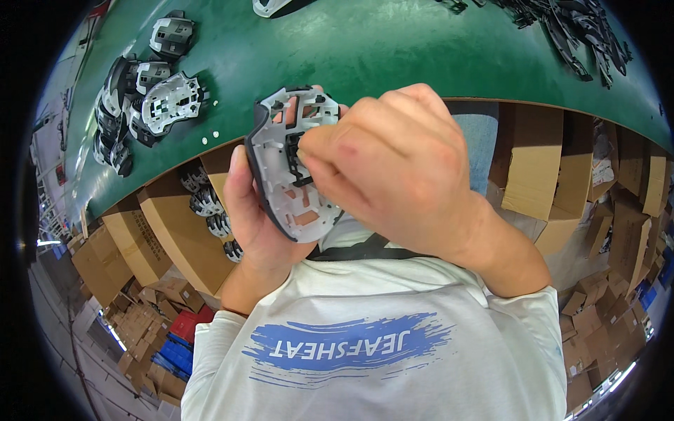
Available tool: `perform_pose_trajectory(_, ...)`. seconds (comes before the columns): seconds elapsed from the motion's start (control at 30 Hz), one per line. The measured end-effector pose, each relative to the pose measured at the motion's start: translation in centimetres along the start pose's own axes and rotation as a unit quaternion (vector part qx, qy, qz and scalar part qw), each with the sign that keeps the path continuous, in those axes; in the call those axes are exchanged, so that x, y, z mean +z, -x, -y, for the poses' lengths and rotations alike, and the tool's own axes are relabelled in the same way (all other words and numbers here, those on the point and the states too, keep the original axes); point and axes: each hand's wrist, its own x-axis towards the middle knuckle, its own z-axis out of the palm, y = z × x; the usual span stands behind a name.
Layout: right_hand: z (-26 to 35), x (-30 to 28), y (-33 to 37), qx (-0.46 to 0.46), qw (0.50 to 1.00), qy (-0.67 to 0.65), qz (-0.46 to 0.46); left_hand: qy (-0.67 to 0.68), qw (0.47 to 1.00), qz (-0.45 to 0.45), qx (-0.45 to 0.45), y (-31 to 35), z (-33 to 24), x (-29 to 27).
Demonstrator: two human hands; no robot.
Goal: The person installs a black plastic component into a computer mouse shell by hand, taking the component from a storage bin and fitting it into the shell.
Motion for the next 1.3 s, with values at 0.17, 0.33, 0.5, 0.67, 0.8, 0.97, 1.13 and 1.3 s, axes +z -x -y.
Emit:
perform_pose_trajectory(0.17, 0.3, -0.8, -0.2, -0.009, 0.999, 0.013, 0.046, 0.032, 0.997, 0.067, 0.019, -0.8, 0.0, -0.5)
perform_pose_trajectory(0.33, 0.3, -1.3, -0.4, -0.013, 0.996, 0.008, 0.084, -0.008, 1.000, 0.003, -0.010, -0.6, -0.1, 0.5)
perform_pose_trajectory(0.5, 0.6, -2.3, 0.0, -0.009, 0.997, -0.034, 0.062, -0.006, 1.000, 0.017, 0.011, -0.9, -0.5, -0.1)
perform_pose_trajectory(0.67, 2.9, -2.6, 1.0, 0.034, 0.980, -0.109, 0.160, -0.087, 0.995, 0.000, 0.051, -0.8, -0.4, 0.0)
perform_pose_trajectory(0.8, 3.7, -3.0, 0.8, 0.067, 0.975, -0.092, 0.193, -0.210, 0.973, -0.002, 0.096, -0.7, 0.1, 0.0)
perform_pose_trajectory(0.97, 4.0, -2.6, 0.5, 0.090, 0.966, -0.120, 0.212, -0.271, 0.955, -0.002, 0.119, -0.6, 0.2, -0.2)
perform_pose_trajectory(1.13, 3.6, -2.3, 0.4, 0.083, 0.962, -0.142, 0.219, -0.260, 0.953, -0.025, 0.150, -0.2, 0.6, -0.2)
perform_pose_trajectory(1.3, 2.2, -2.8, 0.0, 0.079, 0.943, -0.181, 0.269, -0.288, 0.937, -0.026, 0.194, -0.6, 1.4, -0.3)
